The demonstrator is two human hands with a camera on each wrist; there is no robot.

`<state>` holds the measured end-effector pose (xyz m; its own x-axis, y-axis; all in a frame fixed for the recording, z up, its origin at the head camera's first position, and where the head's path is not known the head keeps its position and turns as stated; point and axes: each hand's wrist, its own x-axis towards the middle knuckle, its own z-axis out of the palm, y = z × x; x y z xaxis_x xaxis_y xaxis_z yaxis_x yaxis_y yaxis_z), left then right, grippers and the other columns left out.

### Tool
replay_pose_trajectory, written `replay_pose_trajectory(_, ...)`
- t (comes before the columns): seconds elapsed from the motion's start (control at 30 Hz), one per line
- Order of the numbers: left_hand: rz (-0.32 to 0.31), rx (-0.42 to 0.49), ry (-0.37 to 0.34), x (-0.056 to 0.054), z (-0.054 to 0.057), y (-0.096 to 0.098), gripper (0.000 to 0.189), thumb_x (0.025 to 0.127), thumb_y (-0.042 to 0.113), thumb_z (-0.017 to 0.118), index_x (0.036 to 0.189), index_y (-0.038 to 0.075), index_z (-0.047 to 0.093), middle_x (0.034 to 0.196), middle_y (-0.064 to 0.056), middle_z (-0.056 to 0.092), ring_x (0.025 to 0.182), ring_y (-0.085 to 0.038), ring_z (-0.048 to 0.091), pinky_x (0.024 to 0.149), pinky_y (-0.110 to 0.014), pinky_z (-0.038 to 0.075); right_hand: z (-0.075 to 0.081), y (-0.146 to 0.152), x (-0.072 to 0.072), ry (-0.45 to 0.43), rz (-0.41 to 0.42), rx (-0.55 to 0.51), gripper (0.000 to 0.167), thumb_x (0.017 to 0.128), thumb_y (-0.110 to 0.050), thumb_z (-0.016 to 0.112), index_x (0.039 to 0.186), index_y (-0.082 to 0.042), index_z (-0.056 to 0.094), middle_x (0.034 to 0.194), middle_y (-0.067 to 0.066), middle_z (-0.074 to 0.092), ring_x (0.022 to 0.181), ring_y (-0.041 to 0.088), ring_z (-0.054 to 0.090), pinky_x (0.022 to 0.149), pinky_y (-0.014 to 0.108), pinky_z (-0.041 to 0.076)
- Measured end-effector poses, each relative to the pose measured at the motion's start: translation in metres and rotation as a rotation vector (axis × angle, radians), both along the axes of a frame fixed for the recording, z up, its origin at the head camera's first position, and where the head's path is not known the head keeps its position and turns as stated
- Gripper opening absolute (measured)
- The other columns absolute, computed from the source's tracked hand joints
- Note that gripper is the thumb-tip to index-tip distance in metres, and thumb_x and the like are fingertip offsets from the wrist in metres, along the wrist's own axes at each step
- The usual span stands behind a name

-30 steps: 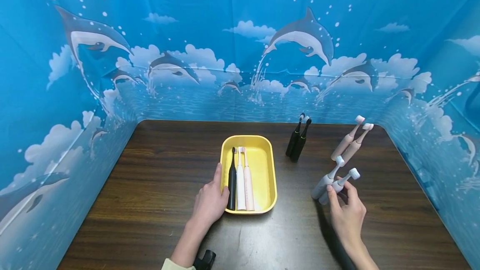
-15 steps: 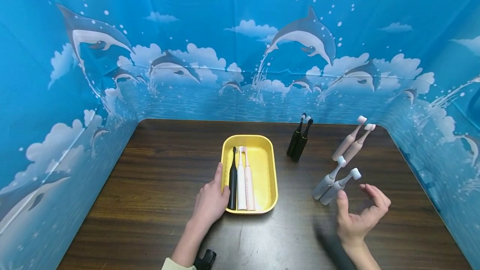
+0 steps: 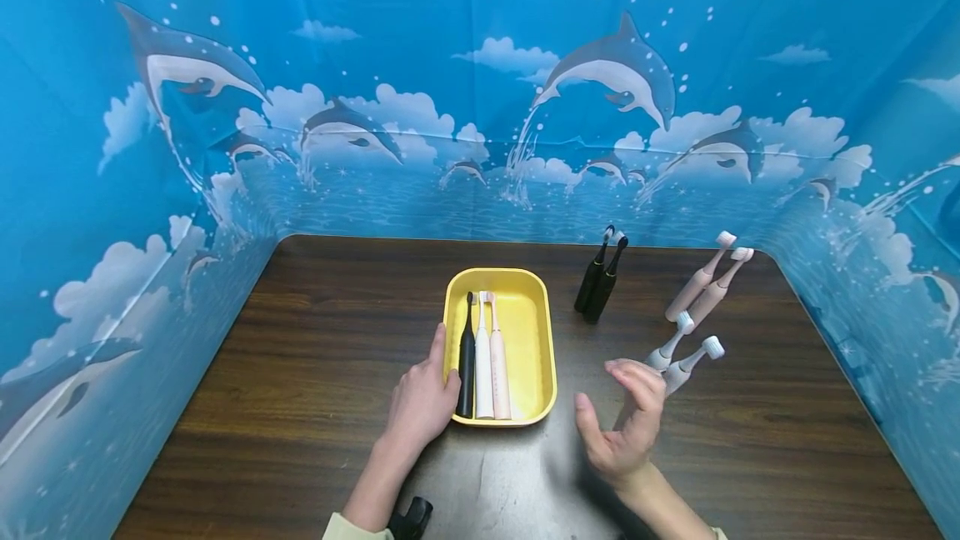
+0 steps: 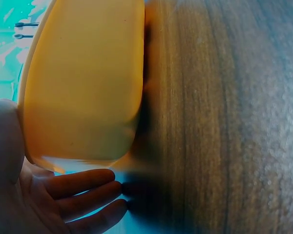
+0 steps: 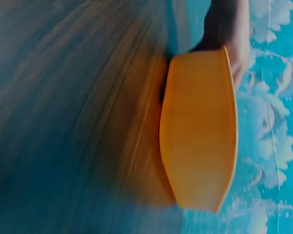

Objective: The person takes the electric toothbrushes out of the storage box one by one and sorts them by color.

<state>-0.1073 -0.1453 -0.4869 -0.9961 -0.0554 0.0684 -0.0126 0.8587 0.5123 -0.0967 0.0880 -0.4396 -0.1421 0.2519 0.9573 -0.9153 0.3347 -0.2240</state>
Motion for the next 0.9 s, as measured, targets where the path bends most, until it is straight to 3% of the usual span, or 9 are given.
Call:
replay_pose_trajectory(0.13,-0.001,0.004,0.001,0.000,0.001,0.000,0.071,0.096,0.018,0.062,0.160,0.006,0.034,0.102,-0.026,0.072,0.078,-0.037,0.070,0.059,-0.051,0.050,-0.012,-0.011,-0.009,-0.086,0.036,0.135,0.045,0.097,-0.018,0.065,0.105,0.023,0.049,0.098,0.031,0.055,0.096,0.034,0.053,0.098,0.028,0.041)
replay_pose_trajectory(0.27,0.002,0.006,0.000,0.001,0.000,-0.001,0.071,0.096,0.019,0.062,0.160,0.007,0.034,0.104,-0.027,0.072,0.081,-0.038,0.071,0.061,-0.053,0.050,-0.025,-0.021,-0.021,-0.291,0.112,0.223,0.047,0.092,-0.008,0.064,0.121,0.024,0.046,0.112,0.036,0.053,0.104,0.038,0.055,0.098,0.031,0.046)
replay_pose_trajectory(0.4,0.003,0.009,0.001,0.001,0.000,-0.001,0.071,0.096,0.020,0.062,0.160,0.007,0.034,0.107,-0.027,0.071,0.083,-0.039,0.071,0.062,-0.054,0.051,-0.035,-0.035,-0.035,-0.614,0.227,0.191,0.064,0.083,0.007,0.067,0.141,0.015,0.039,0.131,0.034,0.047,0.115,0.046,0.054,0.095,0.048,0.051)
replay_pose_trajectory(0.5,0.000,0.010,0.002,0.001,0.000,-0.001,0.070,0.096,0.019,0.062,0.160,0.006,0.034,0.107,-0.028,0.071,0.082,-0.039,0.071,0.061,-0.053,0.051,-0.035,-0.044,-0.044,-0.833,0.293,0.128,0.070,0.087,0.006,0.069,0.149,0.003,0.037,0.142,0.025,0.046,0.123,0.047,0.053,0.097,0.057,0.048)
replay_pose_trajectory(0.67,-0.001,0.008,0.005,0.001,0.000,0.000,0.071,0.095,0.019,0.062,0.159,0.006,0.035,0.106,-0.028,0.071,0.083,-0.041,0.071,0.061,-0.054,0.051,-0.035,-0.056,-0.059,-1.073,0.371,0.074,0.070,0.093,-0.007,0.070,0.154,-0.004,0.035,0.151,0.015,0.043,0.131,0.041,0.050,0.103,0.054,0.045)
replay_pose_trajectory(0.9,-0.003,0.006,0.018,0.002,0.000,0.000,0.070,0.095,0.018,0.062,0.159,0.007,0.035,0.104,-0.028,0.071,0.084,-0.043,0.071,0.062,-0.056,0.051,-0.038,-0.067,-0.081,-1.366,0.362,0.152,0.079,0.088,-0.014,0.071,0.155,0.003,0.031,0.154,0.029,0.038,0.134,0.046,0.047,0.106,0.056,0.042)
